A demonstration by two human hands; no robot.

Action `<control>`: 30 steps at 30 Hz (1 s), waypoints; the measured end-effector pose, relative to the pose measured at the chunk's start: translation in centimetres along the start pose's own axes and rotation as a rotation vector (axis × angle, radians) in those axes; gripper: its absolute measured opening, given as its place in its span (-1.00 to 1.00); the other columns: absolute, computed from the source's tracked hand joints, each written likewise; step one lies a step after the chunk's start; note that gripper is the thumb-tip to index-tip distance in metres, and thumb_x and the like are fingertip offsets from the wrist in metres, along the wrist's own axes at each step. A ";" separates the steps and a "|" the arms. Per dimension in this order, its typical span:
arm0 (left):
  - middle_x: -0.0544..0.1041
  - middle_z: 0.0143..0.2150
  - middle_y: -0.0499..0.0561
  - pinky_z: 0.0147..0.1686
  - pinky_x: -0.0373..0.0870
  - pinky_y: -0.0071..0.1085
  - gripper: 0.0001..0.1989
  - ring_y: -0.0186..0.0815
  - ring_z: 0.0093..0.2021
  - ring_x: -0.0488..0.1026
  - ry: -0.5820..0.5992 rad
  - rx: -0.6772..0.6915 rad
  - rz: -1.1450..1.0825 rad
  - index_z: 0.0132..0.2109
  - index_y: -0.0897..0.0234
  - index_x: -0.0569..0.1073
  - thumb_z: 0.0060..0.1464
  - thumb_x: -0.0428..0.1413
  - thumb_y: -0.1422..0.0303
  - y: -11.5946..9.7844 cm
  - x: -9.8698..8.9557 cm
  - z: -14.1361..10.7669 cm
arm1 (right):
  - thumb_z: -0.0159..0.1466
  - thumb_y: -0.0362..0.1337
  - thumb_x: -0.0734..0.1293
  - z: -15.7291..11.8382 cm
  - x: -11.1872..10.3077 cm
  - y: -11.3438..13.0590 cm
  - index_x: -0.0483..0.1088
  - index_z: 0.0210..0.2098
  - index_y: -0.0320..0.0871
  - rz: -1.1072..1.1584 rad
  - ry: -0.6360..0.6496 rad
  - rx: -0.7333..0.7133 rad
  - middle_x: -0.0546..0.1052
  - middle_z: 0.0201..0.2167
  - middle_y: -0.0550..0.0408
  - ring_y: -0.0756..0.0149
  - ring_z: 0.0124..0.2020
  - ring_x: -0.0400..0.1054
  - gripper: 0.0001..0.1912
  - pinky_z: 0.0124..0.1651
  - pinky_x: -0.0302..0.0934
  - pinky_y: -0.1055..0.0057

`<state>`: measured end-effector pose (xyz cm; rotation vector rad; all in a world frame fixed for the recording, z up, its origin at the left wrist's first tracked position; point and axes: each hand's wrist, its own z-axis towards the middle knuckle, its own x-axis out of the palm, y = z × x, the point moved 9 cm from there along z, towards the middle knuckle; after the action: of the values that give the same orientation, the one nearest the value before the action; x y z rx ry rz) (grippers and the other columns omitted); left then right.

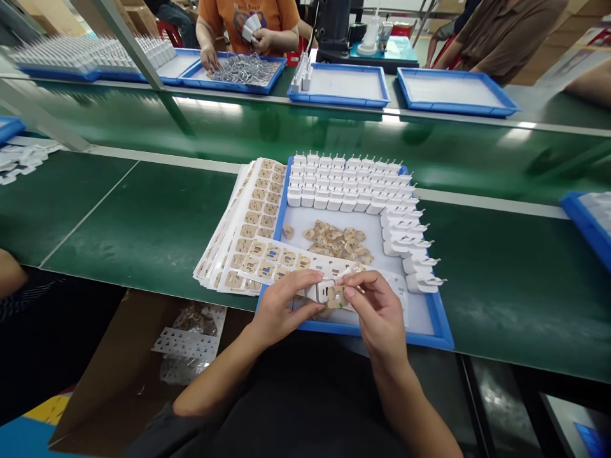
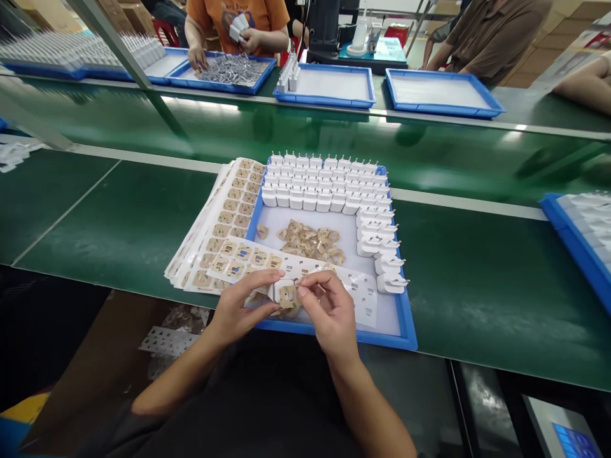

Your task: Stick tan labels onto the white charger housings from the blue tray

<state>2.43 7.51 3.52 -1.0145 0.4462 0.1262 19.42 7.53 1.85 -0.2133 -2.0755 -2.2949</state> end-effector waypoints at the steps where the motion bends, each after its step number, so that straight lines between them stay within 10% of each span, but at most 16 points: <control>1: 0.62 0.06 0.13 0.11 0.51 -0.23 -0.64 -0.16 0.10 0.56 -0.016 0.012 -0.020 0.15 0.15 0.45 0.21 0.22 0.32 -0.1 -0.1 0.0 | 0.31 -0.29 0.39 0.0 0.1 0.0 0.46 -0.27 -0.05 -0.002 -0.006 0.000 0.52 -0.28 0.09 0.26 -0.16 0.44 -0.98 -0.05 0.37 0.33; 30: 0.61 0.05 0.15 0.10 0.54 -0.23 -0.58 -0.18 0.08 0.57 -0.047 0.102 -0.060 0.15 0.18 0.43 0.16 0.26 0.41 -0.5 -0.2 -0.1 | 0.32 -0.36 0.39 -0.6 1.2 0.7 0.44 -0.23 -0.04 -0.187 -0.011 -0.089 0.48 -0.29 0.15 0.31 -0.16 0.39 -0.92 -0.07 0.32 0.38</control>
<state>2.40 7.13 3.97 -0.9223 0.3750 0.0727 18.24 6.98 2.61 -0.0364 -2.0826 -2.4990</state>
